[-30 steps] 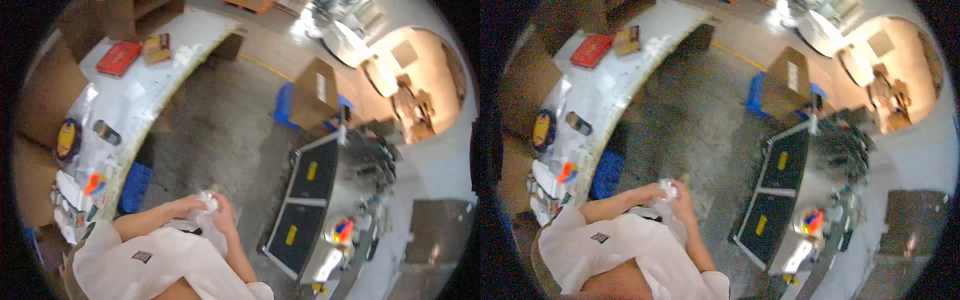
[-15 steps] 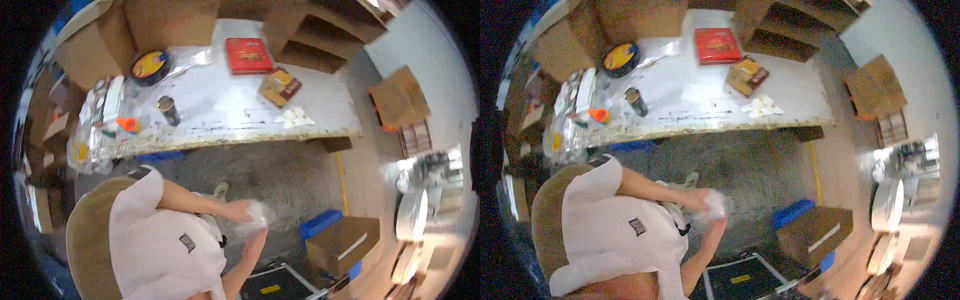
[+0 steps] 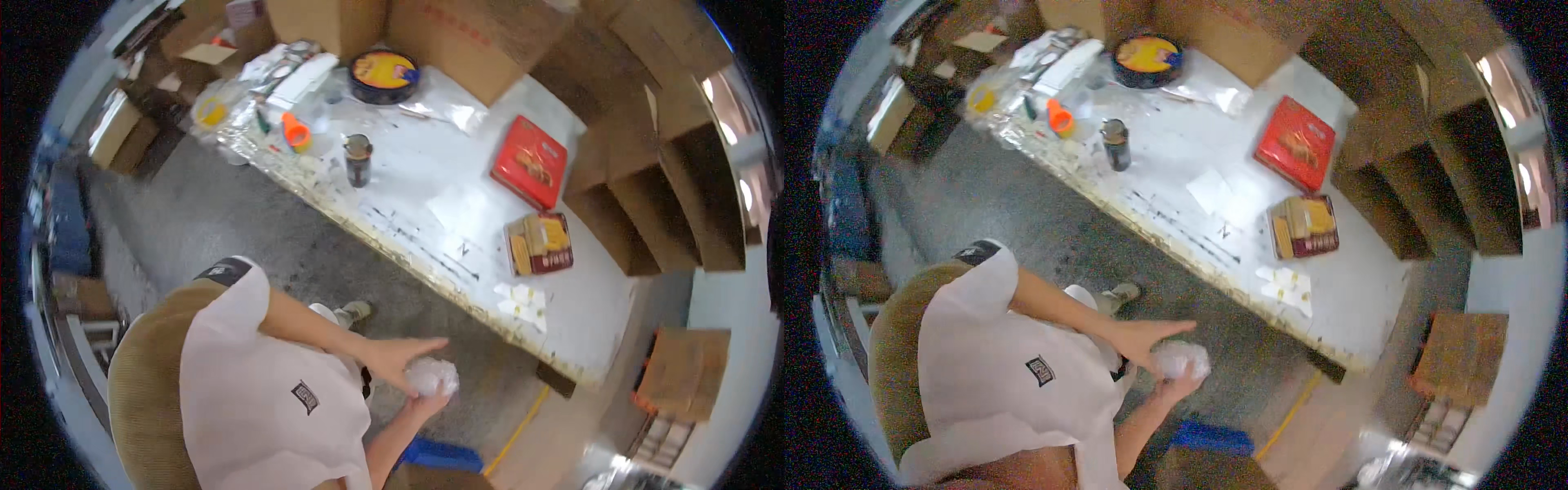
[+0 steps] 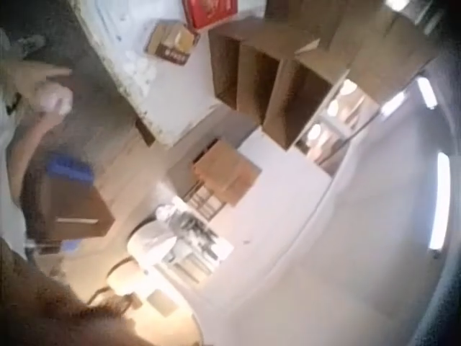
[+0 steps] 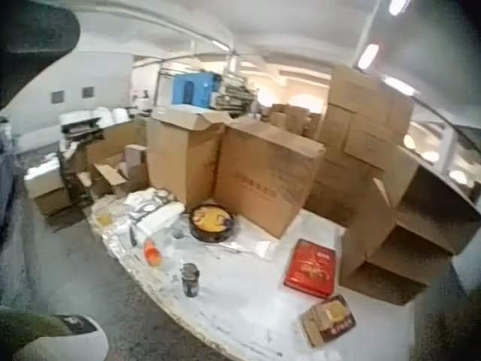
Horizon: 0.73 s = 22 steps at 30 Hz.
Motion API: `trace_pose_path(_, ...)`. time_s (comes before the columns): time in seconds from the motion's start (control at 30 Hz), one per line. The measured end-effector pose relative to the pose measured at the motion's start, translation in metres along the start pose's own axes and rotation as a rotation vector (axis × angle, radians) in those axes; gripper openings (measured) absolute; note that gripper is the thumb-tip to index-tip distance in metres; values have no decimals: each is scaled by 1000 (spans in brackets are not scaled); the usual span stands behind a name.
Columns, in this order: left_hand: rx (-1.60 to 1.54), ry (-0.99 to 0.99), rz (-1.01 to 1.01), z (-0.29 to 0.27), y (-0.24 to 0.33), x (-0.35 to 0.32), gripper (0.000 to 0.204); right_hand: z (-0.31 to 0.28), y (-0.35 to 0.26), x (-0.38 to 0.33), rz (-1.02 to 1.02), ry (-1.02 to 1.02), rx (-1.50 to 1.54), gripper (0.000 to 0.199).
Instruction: Packaging small white boxes into plastic bags, sealing them using a machine, and placing them into a shipping carton.
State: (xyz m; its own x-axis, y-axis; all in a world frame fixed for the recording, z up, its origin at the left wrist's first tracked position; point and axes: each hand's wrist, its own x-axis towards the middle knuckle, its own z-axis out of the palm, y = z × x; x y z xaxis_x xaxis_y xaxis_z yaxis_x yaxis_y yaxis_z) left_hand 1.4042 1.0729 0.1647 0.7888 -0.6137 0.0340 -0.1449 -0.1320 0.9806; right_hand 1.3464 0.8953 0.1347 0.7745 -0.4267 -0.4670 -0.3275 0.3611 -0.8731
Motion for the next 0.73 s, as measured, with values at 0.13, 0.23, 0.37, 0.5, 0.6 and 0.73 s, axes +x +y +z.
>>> trace_pose_path(0.13,-124,364,-475,-23,-28,-5,99,36,5,53,-239,-182,-329,34)
trace_pose_path(0.23,-863,535,-530,-24,-19,-1,58,107,21,35,-667,-553,-529,42)
trace_pose_path(0.37,-1198,858,-422,-57,14,-11,25,153,5,19,-657,-936,-618,57)
trace_pose_path(0.5,-968,1155,-659,-91,17,-22,19,174,23,33,-820,-1079,-737,70)
trace_pose_path(0.6,-950,1197,-368,-103,-98,-38,18,204,39,32,-759,-1233,-810,72)
trace_pose_path(0.73,-910,1345,-412,-155,-144,-37,20,256,50,32,-397,-1202,-766,74)
